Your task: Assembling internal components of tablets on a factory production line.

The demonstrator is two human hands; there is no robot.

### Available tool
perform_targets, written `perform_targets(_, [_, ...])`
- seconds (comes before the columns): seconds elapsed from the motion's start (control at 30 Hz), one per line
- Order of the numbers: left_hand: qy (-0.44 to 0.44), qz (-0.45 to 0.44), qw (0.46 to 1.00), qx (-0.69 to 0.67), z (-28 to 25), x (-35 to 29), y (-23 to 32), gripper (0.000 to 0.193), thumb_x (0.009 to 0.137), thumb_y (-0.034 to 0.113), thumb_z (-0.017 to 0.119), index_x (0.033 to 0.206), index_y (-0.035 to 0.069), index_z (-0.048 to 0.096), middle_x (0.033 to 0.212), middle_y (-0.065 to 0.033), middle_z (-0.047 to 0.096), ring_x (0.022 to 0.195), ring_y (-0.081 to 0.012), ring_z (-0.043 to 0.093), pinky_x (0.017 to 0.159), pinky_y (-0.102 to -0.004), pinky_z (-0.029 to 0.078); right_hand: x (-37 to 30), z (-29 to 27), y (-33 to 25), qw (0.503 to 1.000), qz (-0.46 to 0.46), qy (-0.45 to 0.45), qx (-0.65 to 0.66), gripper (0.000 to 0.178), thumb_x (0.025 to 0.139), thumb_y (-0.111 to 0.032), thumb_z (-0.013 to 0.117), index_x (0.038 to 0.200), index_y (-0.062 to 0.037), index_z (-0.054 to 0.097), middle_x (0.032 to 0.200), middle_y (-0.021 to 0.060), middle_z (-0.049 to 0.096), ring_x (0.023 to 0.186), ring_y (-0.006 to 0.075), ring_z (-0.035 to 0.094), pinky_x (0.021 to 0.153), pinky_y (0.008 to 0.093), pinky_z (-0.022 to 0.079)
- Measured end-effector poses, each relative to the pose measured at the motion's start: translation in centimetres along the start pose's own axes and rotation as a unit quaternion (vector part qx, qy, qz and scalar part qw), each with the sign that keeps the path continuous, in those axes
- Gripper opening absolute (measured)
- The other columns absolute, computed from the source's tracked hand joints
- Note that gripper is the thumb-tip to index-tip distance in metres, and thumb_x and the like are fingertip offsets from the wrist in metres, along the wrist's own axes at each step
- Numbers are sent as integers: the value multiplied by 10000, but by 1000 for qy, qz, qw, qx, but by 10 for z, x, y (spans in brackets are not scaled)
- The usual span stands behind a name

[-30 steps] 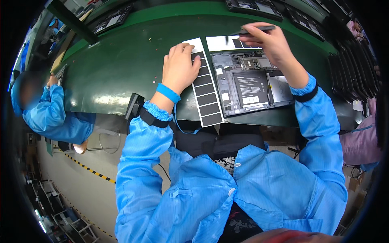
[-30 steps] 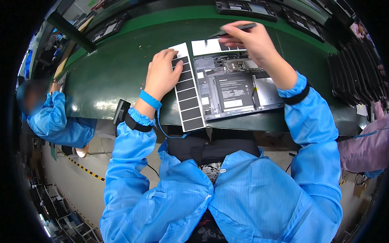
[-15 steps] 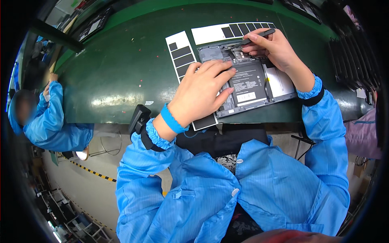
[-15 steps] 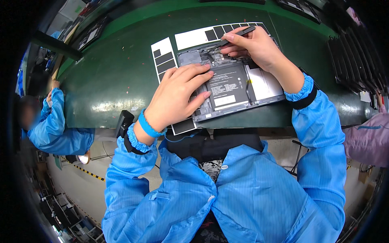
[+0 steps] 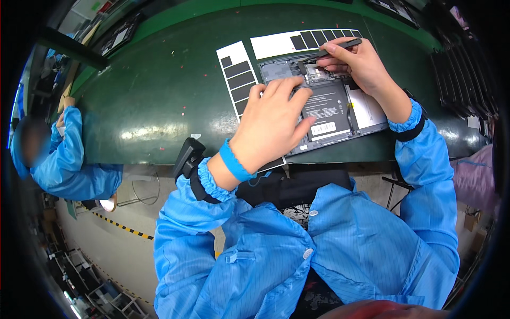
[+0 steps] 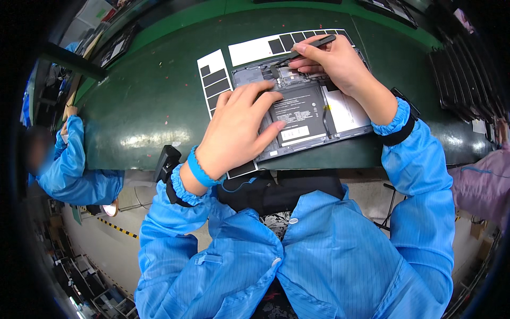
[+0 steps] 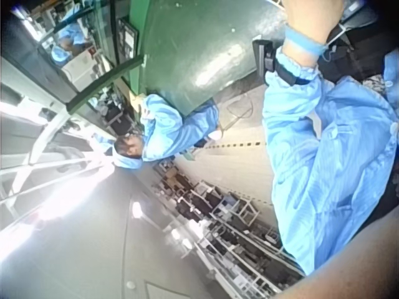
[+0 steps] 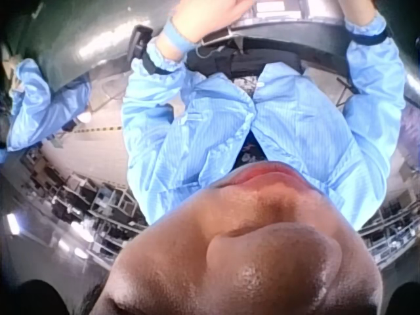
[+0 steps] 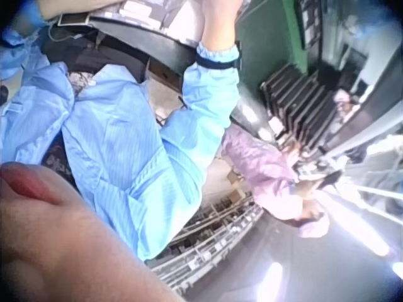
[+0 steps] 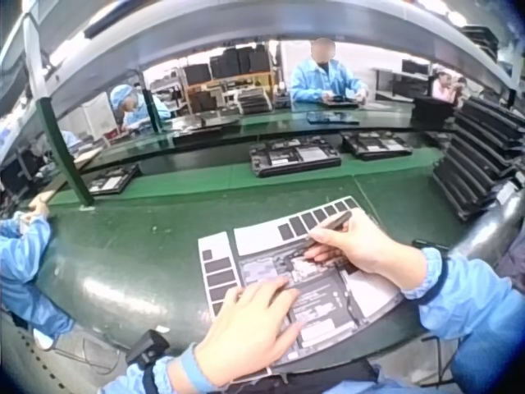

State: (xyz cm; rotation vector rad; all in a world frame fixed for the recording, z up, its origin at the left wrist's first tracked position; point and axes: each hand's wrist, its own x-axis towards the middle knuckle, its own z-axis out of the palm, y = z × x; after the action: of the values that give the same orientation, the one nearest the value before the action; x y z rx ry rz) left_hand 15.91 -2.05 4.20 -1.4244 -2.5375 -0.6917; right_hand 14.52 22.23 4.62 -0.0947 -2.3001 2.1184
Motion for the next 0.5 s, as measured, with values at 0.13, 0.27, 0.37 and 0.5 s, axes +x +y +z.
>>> perform_targets(0.13, [36,-14,999,35,12,6,8,516,810,383,669,1197,60,563,1348,-164,483,1150,-325,487,909,-427,392,0,1,-2,1000,-5,-2,-4,252,910,-209,649,1029,13,659,881,140,704,805,161,697,724,245,567])
perform_targets(0.27, [15,-5,997,72,13,12,10,577,789,435,665,1186,32,548,1326,-207,495,1134,-344,486,886,-438,412,0,1,-3,1000,1,-3,1,252,909,-194,651,1041,20,650,901,138,700,825,172,699,729,246,569])
perform_targets(0.37, [22,-1,994,108,17,15,10,569,769,407,663,1161,14,540,1297,-239,504,1111,-348,496,844,-443,443,1,4,-3,1000,-8,-6,-5,260,910,-188,651,1049,31,639,967,139,684,880,193,695,740,259,577])
perform_targets(0.5, [40,-21,993,106,25,22,13,531,750,368,655,1121,6,537,1276,-268,503,1089,-346,508,788,-451,482,6,3,1,998,-30,28,40,301,910,-196,653,1090,43,620,1063,144,649,969,235,675,760,292,589])
